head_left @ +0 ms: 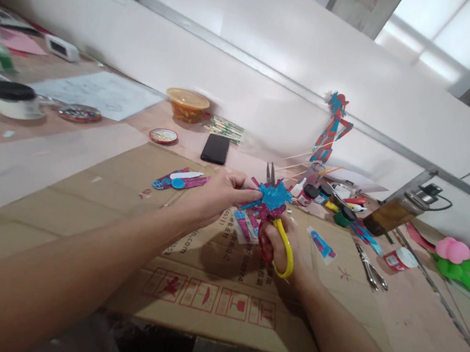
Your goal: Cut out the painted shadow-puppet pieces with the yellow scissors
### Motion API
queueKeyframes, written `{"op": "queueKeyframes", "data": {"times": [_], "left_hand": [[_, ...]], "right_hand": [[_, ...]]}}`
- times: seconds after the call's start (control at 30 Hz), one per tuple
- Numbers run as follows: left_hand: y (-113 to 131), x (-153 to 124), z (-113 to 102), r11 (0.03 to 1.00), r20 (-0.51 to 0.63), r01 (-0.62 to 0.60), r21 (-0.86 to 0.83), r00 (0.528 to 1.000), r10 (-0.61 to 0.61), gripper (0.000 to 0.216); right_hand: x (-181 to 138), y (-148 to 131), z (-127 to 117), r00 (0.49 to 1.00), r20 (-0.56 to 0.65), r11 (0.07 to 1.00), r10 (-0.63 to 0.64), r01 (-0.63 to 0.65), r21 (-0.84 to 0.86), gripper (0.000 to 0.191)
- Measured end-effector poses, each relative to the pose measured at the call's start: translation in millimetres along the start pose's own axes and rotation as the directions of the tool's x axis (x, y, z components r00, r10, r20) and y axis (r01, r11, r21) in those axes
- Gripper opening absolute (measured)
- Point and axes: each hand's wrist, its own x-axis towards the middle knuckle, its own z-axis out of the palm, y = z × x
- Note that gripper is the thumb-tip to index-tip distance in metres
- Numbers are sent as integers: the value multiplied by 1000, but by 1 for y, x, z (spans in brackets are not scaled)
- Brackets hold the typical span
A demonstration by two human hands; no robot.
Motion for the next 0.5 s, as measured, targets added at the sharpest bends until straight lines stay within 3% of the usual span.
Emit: {"op": "queueKeyframes", "data": {"times": [0.1, 0.23, 0.37, 0.5], "left_hand": [[-2, 1, -1, 1000, -2, 3, -5, 1000, -3, 38], [-3, 3, -3, 1000, 1, 7, -16, 1000, -7, 32], [-2, 5, -4, 996, -75, -2, -86, 997, -4, 27], [0, 11, -9, 972, -197, -39, -230, 980, -7, 34]], "right_hand": [[-1, -7, 1, 1000, 7, 999, 27, -27, -20, 34], [0, -11, 3, 986, 39, 986, 160, -161, 33, 45], [4, -9, -3, 992, 11, 992, 128, -128, -1, 52], [12, 2, -12, 990, -107, 994, 93, -87, 60, 49]]}}
